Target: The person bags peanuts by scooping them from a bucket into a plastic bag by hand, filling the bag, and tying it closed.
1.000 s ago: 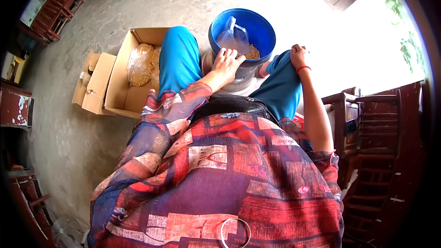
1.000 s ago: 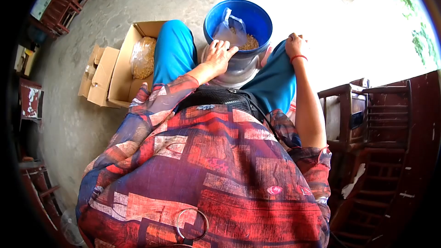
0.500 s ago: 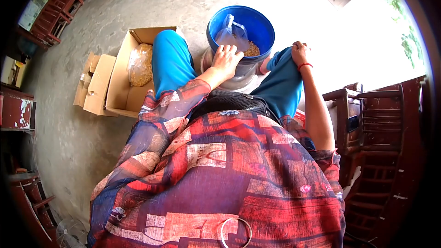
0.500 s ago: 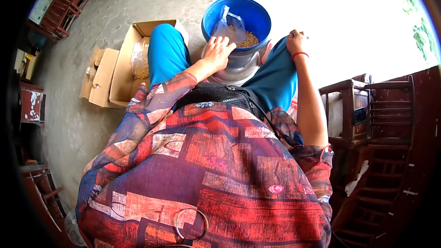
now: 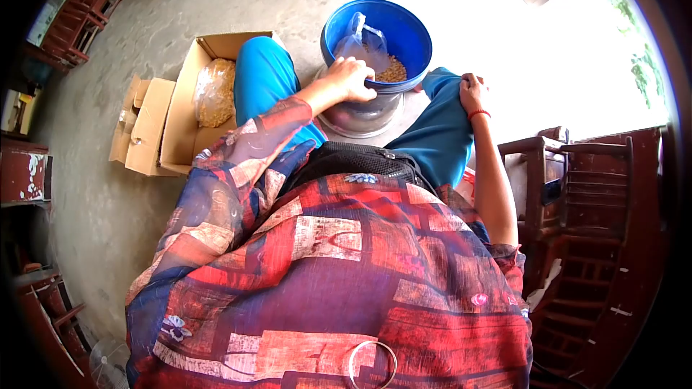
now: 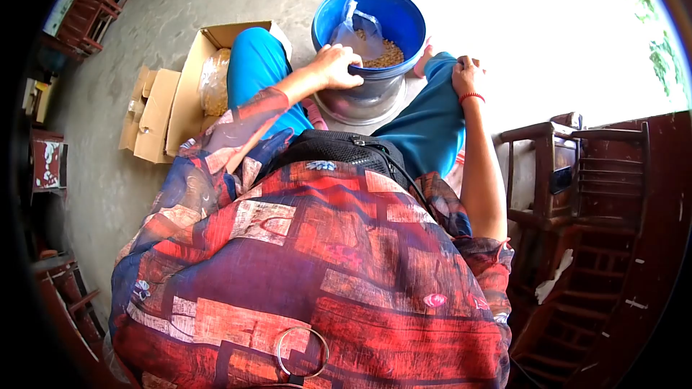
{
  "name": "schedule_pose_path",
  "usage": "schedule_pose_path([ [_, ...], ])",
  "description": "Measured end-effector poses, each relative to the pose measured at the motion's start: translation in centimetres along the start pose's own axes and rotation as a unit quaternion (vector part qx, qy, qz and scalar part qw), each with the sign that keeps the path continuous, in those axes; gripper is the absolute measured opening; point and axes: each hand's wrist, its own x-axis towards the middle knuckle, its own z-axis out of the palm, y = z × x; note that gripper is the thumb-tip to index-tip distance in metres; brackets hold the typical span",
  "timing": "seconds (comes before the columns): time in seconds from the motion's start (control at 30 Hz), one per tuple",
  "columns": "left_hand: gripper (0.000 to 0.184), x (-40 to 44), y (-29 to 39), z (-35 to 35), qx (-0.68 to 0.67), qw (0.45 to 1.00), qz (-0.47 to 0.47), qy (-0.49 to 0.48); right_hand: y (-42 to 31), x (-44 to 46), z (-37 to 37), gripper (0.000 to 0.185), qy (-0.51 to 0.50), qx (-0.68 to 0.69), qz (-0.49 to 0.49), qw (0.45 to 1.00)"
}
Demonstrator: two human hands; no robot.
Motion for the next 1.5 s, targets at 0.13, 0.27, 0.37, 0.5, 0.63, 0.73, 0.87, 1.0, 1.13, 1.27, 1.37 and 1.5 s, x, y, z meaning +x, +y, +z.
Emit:
schedule_pose_path([
  [0.13,0.046,2.3,-1.6,-1.3,-0.194,0.981,-0.014,0.005,-0.9,-0.7,0.6,0.026,0.002,0.024,-0.012,1.0],
  [0.27,0.043,4.9,-2.7,-1.3,-0.188,0.97,-0.096,0.12,-1.0,-1.3,3.9,0.023,0.036,0.06,-0.101,0.992],
  [0.37,0.06,7.9,-4.9,-0.6,-0.126,0.962,-0.184,0.157,-1.3,-1.9,7.0,0.021,0.019,0.072,-0.134,0.988],
  [0.5,0.064,10.3,-6.0,0.9,-0.208,0.933,-0.219,0.196,-2.1,-3.0,9.6,0.022,-0.063,0.021,-0.125,0.99],
  [0.63,0.052,11.5,-8.2,3.5,-0.387,0.89,-0.206,0.121,-2.6,-3.3,10.1,0.023,-0.086,0.013,-0.115,0.99],
  [0.73,0.019,9.8,-7.9,2.8,-0.377,0.914,-0.128,0.073,-2.7,-3.6,9.3,0.025,-0.112,0.013,-0.102,0.988],
  [0.87,0.015,6.6,-7.1,1.2,-0.281,0.94,-0.085,0.174,-2.8,-3.4,8.5,0.026,-0.132,0.024,-0.063,0.989],
  [1.0,0.014,4.4,-4.4,-0.4,-0.288,0.92,-0.001,0.264,-1.9,-1.9,8.2,0.026,-0.128,0.148,-0.021,0.98],
  [1.13,0.013,3.6,-3.7,0.3,-0.262,0.91,-0.004,0.322,-5.1,-1.3,4.4,0.028,0.038,0.303,-0.019,0.952],
  [1.27,0.013,3.5,-3.7,0.6,-0.304,0.897,-0.049,0.316,-12.6,-0.3,-1.5,0.031,0.088,0.311,-0.133,0.937],
  [1.37,0.015,3.6,-3.4,0.3,-0.288,0.898,-0.051,0.328,-15.8,1.8,0.5,0.03,0.019,0.327,-0.162,0.931],
  [1.5,0.017,3.6,-3.1,0.2,-0.263,0.902,-0.07,0.336,-17.4,3.5,5.1,0.021,-0.218,0.167,-0.248,0.929],
])
